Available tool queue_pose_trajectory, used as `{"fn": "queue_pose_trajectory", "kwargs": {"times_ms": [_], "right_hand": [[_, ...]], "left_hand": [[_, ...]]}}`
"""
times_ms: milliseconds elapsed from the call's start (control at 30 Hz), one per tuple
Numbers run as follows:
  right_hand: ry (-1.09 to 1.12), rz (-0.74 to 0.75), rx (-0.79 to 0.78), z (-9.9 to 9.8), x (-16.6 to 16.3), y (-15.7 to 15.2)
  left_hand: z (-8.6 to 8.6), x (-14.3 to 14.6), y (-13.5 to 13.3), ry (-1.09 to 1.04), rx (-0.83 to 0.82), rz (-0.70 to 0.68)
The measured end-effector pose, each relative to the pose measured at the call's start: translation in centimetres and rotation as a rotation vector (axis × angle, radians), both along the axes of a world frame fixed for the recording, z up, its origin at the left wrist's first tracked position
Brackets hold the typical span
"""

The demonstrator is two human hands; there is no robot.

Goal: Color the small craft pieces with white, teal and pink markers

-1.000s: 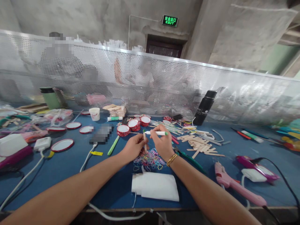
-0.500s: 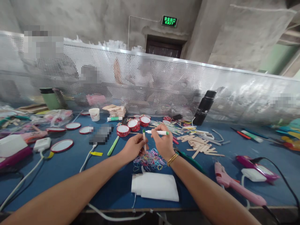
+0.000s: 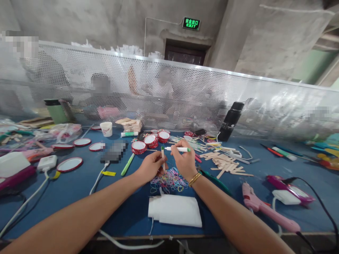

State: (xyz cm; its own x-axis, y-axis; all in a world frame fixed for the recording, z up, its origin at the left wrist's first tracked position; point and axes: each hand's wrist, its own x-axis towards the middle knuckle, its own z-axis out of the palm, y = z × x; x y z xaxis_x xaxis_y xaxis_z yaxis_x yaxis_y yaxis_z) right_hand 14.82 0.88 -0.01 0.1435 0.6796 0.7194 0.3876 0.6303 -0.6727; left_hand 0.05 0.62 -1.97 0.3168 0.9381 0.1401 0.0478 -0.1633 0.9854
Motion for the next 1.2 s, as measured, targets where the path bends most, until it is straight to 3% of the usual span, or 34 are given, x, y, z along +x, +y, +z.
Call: {"fn": "queue_pose_trajectory", "kwargs": {"times_ms": [1200], "right_hand": [[-0.003,0.013,0.008,-0.24,0.00,0.17]], "left_hand": [[-0.20,-0.04,0.21,0.032,-0.009,0.019]]}}
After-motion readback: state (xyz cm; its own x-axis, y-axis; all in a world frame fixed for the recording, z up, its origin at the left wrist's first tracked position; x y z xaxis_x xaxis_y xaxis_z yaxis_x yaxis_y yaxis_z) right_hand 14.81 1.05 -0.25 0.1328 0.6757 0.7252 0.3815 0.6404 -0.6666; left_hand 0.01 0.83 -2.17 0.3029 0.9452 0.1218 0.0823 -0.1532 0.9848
